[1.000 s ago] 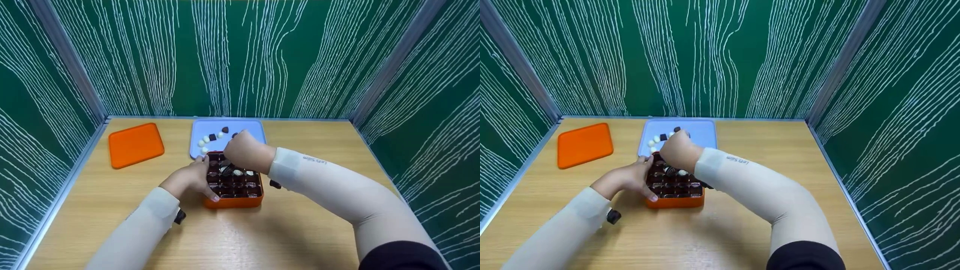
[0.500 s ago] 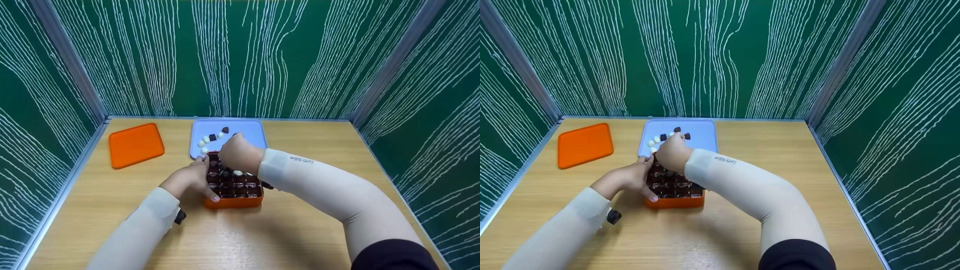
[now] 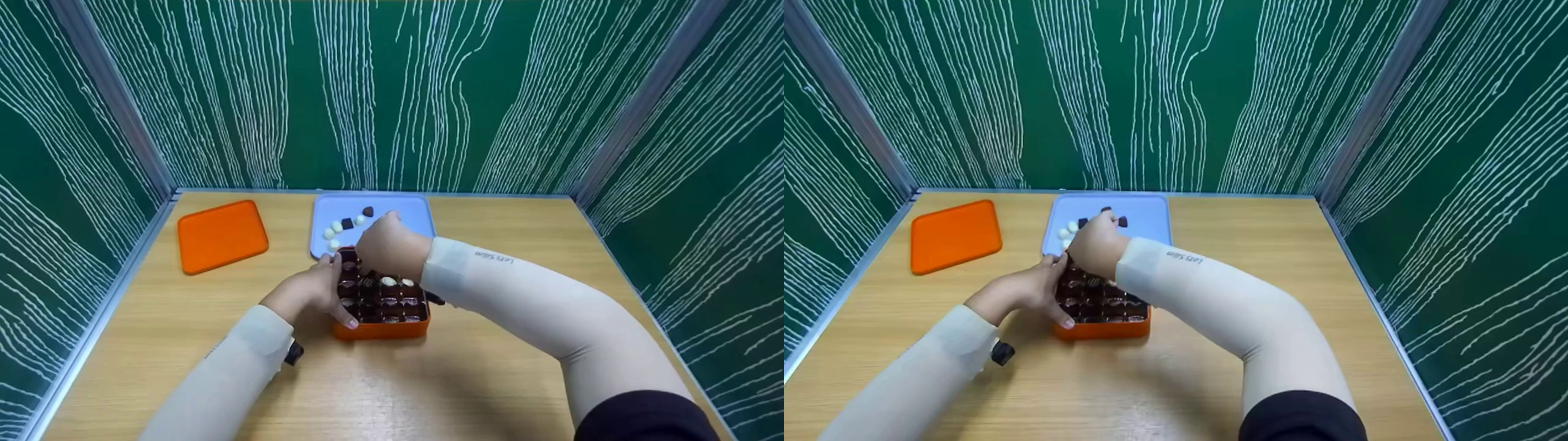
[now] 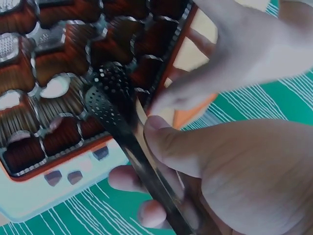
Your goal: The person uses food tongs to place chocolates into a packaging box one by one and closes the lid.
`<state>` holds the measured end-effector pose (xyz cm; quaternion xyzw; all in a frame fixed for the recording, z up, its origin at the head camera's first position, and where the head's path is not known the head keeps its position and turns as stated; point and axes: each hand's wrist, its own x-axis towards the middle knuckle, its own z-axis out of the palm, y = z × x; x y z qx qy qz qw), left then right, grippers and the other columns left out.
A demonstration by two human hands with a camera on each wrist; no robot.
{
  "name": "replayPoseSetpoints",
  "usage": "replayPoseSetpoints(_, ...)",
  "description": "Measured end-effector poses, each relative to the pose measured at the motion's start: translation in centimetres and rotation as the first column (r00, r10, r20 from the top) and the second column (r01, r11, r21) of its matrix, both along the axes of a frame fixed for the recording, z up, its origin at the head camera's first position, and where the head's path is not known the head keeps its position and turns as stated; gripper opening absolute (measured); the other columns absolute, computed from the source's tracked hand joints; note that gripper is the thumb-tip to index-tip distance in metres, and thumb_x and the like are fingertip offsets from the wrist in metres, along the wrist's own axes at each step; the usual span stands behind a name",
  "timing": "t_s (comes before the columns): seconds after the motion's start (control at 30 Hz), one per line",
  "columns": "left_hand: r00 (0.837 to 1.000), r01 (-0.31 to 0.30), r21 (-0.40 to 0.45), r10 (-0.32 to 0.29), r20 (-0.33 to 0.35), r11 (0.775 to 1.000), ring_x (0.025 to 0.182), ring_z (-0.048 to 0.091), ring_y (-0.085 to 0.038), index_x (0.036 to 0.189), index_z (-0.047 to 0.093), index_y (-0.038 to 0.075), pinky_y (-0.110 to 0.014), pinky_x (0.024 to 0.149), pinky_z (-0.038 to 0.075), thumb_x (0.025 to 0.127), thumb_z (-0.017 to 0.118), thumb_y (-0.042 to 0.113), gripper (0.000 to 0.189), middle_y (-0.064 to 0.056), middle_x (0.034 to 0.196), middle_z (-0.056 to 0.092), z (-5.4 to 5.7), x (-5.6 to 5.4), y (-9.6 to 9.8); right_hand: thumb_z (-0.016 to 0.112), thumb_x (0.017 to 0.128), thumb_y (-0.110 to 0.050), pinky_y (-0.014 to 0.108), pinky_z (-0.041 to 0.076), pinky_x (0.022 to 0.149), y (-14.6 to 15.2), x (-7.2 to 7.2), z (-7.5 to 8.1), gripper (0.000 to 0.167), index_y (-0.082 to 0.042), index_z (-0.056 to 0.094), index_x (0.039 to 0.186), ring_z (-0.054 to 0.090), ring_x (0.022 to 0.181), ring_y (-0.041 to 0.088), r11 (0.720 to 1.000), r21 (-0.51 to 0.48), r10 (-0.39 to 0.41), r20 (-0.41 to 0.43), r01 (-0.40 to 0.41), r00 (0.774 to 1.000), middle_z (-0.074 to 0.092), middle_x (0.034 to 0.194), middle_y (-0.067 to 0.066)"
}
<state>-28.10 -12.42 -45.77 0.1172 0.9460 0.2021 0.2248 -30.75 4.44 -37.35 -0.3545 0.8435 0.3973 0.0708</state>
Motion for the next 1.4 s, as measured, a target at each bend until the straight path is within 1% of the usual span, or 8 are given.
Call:
replayPoseSetpoints(0.17,1.0,-0.014,0.013,0.014,0.002,1.0,0.174,0.023,-0.049,0.181,0.003,0.0,-0.061,0.141,0.033,0.072,0.109,0.05,0.161,-0.032,0.189,0.007,-0.1,0.0,0.1,0.068,0.114,-0.028,0.034,0.07,0.078,1.4,-0.2,1.5,0.022,-0.015,0.078,0.101,0.054,0.065,0.012,0.99,-0.139,0.02,-0.001,-0.02,1.0,0.075,0.081,-0.002)
replayPoseSetpoints(0.27,1.0,-0.019,0.019,0.019,0.007,1.0,0.175,0.023,-0.049,0.182,0.003,0.001,-0.061,0.141,0.033,0.072,0.109,0.05,0.161,-0.031,0.189,0.007,-0.1,-0.1,0.0,0.072,0.111,-0.02,0.031,0.069,0.071,2.0,-0.4,1.7,0.013,-0.014,0.079,0.102,0.057,0.065,0.013,0.982,-0.177,0.058,-0.003,-0.058,0.998,0.075,0.082,0.0)
replayPoseSetpoints(0.6,1.0,-0.006,0.004,0.006,0.01,1.0,0.175,0.022,-0.048,0.182,0.002,0.002,-0.062,0.141,0.031,0.071,0.109,0.054,0.162,-0.031,0.189,0.006,0.1,-0.2,0.0,0.07,0.113,-0.026,0.033,0.071,0.077,1.5,-0.6,-0.5,0.019,-0.015,0.083,0.105,0.066,0.069,0.015,0.983,-0.17,0.064,0.003,-0.062,0.998,0.079,0.085,0.001)
replayPoseSetpoints(0.8,1.0,0.002,-0.004,-0.002,-0.002,1.0,0.172,0.03,-0.048,0.182,0.003,0.002,-0.059,0.14,0.036,0.071,0.109,0.053,0.161,-0.031,0.187,0.013,0.0,0.1,0.0,0.07,0.113,-0.026,0.034,0.07,0.077,2.3,-1.0,0.5,0.019,-0.013,0.079,0.102,0.064,0.07,0.015,0.977,-0.213,0.031,0.066,-0.016,0.997,0.078,0.086,0.002)
replayPoseSetpoints(0.93,1.0,0.021,-0.006,-0.021,-0.003,1.0,0.172,0.03,-0.048,0.182,0.006,0.002,-0.059,0.139,0.036,0.07,0.11,0.051,0.16,-0.031,0.187,0.012,0.1,0.4,0.0,0.069,0.114,-0.036,0.036,0.065,0.072,4.0,-2.3,2.1,0.028,-0.011,0.077,0.102,0.059,0.071,0.015,0.944,-0.313,-0.056,0.161,0.105,0.985,0.073,0.086,0.002)
replayPoseSetpoints(1.1,1.0,0.013,0.002,-0.013,0.018,1.0,0.175,0.022,-0.049,0.182,0.005,0.003,-0.062,0.141,0.03,0.07,0.11,0.049,0.16,-0.03,0.19,0.002,0.3,0.8,0.1,0.063,0.116,-0.046,0.039,0.062,0.073,6.2,-4.4,3.3,0.041,-0.01,0.076,0.102,0.058,0.073,0.018,0.868,-0.424,-0.172,0.232,0.259,0.957,0.064,0.083,0.001)
replayPoseSetpoints(1.2,0.999,0.005,0.005,-0.005,0.031,1.0,0.176,0.018,-0.049,0.182,0.004,0.002,-0.063,0.142,0.028,0.07,0.109,0.049,0.16,-0.029,0.19,-0.001,0.4,1.0,0.1,0.063,0.117,-0.045,0.04,0.062,0.077,7.1,-5.3,3.0,0.043,-0.008,0.076,0.098,0.06,0.074,0.021,0.826,-0.464,-0.224,0.248,0.319,0.942,0.064,0.081,0.003)
replayPoseSetpoints(1.4,1.0,0.004,0.018,-0.005,0.031,1.0,0.175,0.019,-0.051,0.181,0.004,0.0,-0.063,0.142,0.029,0.07,0.109,0.048,0.161,-0.03,0.19,-0.002,0.4,1.2,0.3,0.075,0.11,-0.046,0.039,0.065,0.082,8.0,-6.9,0.6,0.04,-0.009,0.077,0.095,0.064,0.076,0.021,0.791,-0.507,-0.251,0.242,0.343,0.937,0.066,0.081,0.002)
